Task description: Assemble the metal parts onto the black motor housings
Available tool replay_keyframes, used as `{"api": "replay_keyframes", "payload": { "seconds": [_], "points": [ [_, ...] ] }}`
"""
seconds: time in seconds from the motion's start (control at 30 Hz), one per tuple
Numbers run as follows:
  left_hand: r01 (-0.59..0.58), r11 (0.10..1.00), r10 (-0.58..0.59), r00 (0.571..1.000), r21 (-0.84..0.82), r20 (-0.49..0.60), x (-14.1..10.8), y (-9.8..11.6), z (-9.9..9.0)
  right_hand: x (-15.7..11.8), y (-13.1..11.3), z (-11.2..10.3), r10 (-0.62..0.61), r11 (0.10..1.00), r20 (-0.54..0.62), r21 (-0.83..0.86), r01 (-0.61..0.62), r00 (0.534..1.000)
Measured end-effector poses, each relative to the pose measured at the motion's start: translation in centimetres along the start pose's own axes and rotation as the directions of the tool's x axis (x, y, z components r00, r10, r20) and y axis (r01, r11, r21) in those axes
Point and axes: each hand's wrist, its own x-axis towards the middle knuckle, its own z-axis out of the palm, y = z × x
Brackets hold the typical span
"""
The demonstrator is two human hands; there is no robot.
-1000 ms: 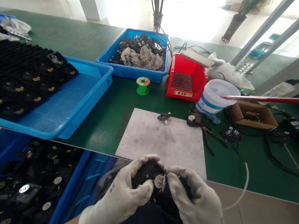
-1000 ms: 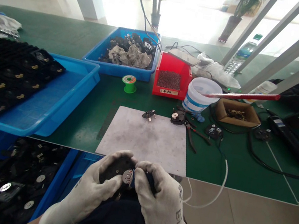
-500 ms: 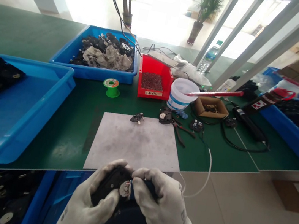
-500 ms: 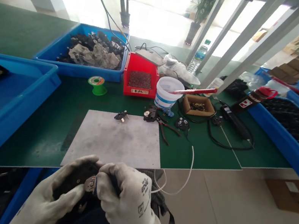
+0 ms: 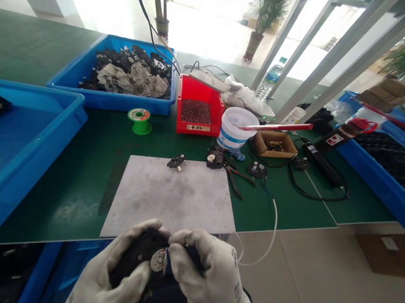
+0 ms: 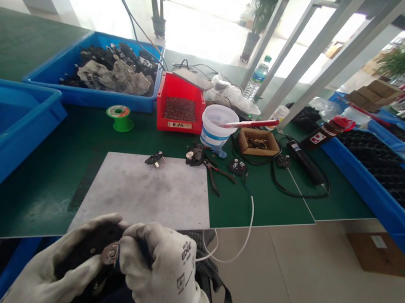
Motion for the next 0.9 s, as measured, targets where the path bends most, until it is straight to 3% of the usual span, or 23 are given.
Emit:
{"api": "replay_keyframes", "payload": {
  "seconds": [0.67, 0.9],
  "points": [
    [0.013, 1.000, -0.013, 1.000, 0.016, -0.011, -0.09, 0.52, 0.26, 0.24, 0.19, 0.00, 0.008, 1.000, 0.006, 0.025, -0.008, 1.000],
    [-0.002, 0.999, 0.002, 1.000, -0.043, 0.000, 0.18, 0.23, 0.31, 0.07, 0.71, 0.38, 0.107, 0.985, -0.020, 0.138, -0.103, 0.994]
  ]
}}
